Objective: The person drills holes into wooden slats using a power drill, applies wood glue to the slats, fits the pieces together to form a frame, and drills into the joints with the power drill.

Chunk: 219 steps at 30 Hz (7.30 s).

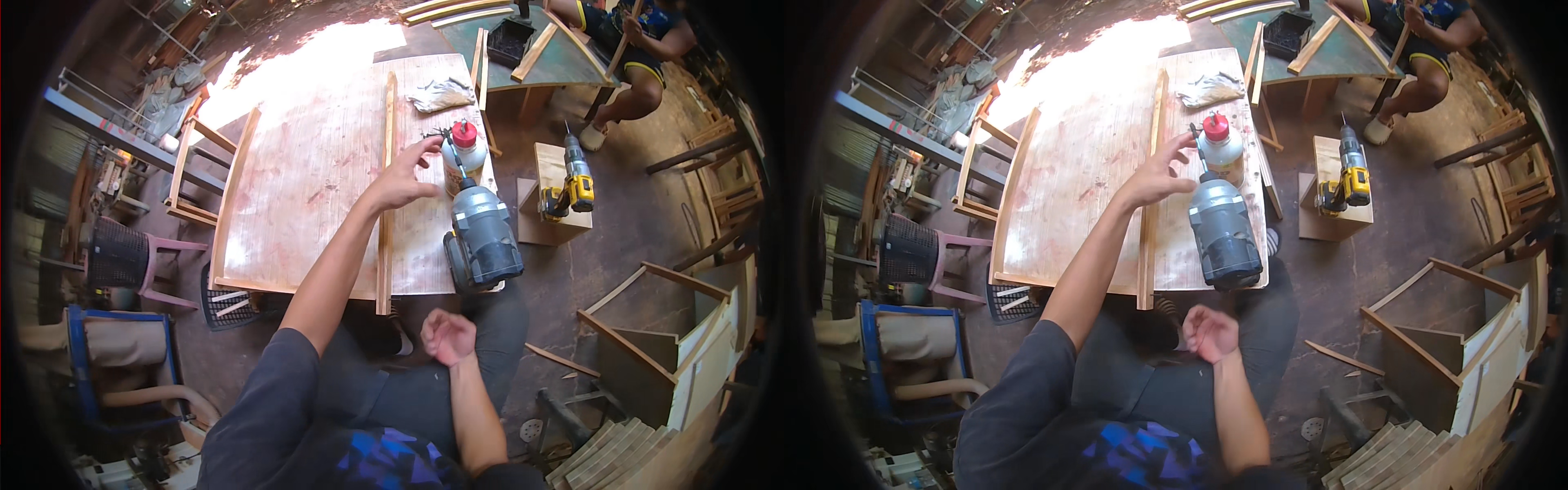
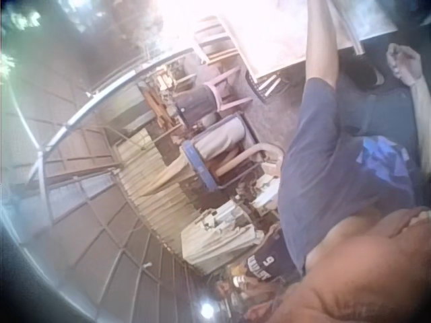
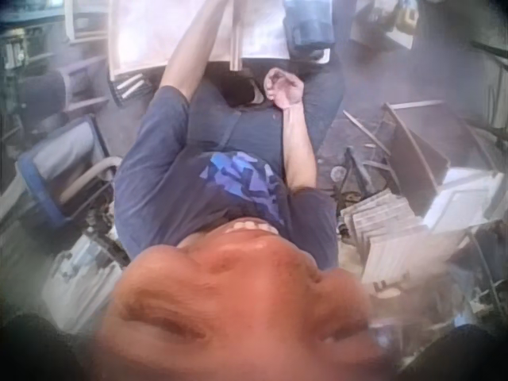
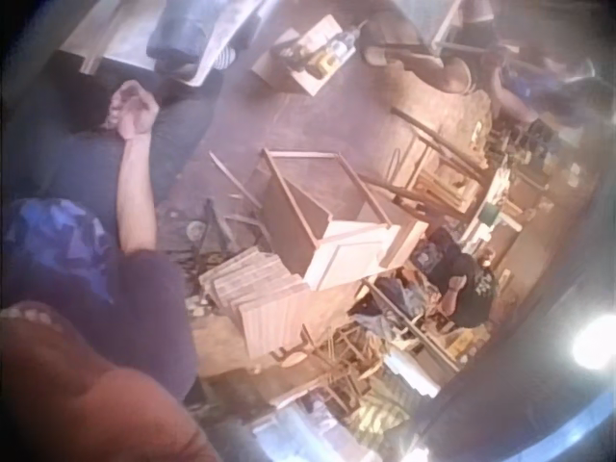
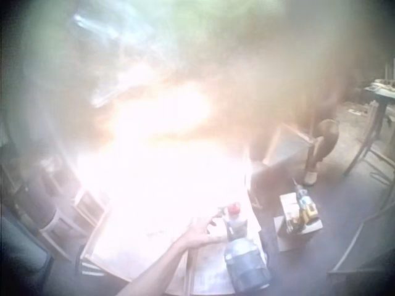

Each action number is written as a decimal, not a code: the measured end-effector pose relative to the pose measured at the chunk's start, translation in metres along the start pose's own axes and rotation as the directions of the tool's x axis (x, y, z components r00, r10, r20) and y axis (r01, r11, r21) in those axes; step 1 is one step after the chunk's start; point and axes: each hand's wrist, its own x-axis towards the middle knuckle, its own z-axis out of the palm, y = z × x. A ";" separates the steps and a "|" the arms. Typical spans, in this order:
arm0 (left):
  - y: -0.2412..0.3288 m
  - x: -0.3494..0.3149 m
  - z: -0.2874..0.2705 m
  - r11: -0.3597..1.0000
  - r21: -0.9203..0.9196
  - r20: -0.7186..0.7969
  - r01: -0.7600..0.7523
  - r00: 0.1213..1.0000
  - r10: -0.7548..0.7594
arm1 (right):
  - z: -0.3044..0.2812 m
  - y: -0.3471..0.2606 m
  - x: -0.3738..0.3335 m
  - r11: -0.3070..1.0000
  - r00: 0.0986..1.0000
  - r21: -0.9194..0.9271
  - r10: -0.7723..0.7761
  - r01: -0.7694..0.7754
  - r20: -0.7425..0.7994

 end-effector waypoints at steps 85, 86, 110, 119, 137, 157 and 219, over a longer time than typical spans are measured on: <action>0.057 -0.280 -0.065 0.841 0.539 -0.139 0.032 0.989 0.051 | 0.165 0.159 -0.018 0.062 0.795 -0.963 -0.551 -0.264 -0.254; 0.057 -0.279 -0.065 0.840 0.542 -0.137 0.030 0.989 0.053 | 0.164 0.160 -0.019 0.063 0.786 -0.961 -0.562 -0.268 -0.256; 0.051 -0.275 -0.044 0.829 0.560 -0.136 0.001 0.987 0.091 | 0.178 0.161 -0.028 0.225 0.783 -0.944 -0.529 -0.242 -0.327; 0.047 -0.274 -0.035 0.813 0.583 -0.154 0.015 0.984 0.092 | 0.190 0.162 -0.028 0.103 0.766 -0.926 -0.534 -0.363 -0.359; 0.055 -0.284 -0.045 0.828 0.558 -0.137 0.051 0.990 0.031 | 0.193 0.097 -0.071 0.195 0.873 -0.937 -0.347 -0.290 -0.343; 0.063 -0.291 -0.058 0.850 0.527 -0.118 0.005 0.991 0.067 | 0.247 0.045 -0.065 -0.089 0.879 -0.919 -0.338 -0.385 -0.335; 0.067 -0.292 -0.061 0.848 0.531 -0.143 0.001 0.986 0.088 | 0.246 0.041 -0.064 -0.050 0.863 -0.926 -0.384 -0.375 -0.329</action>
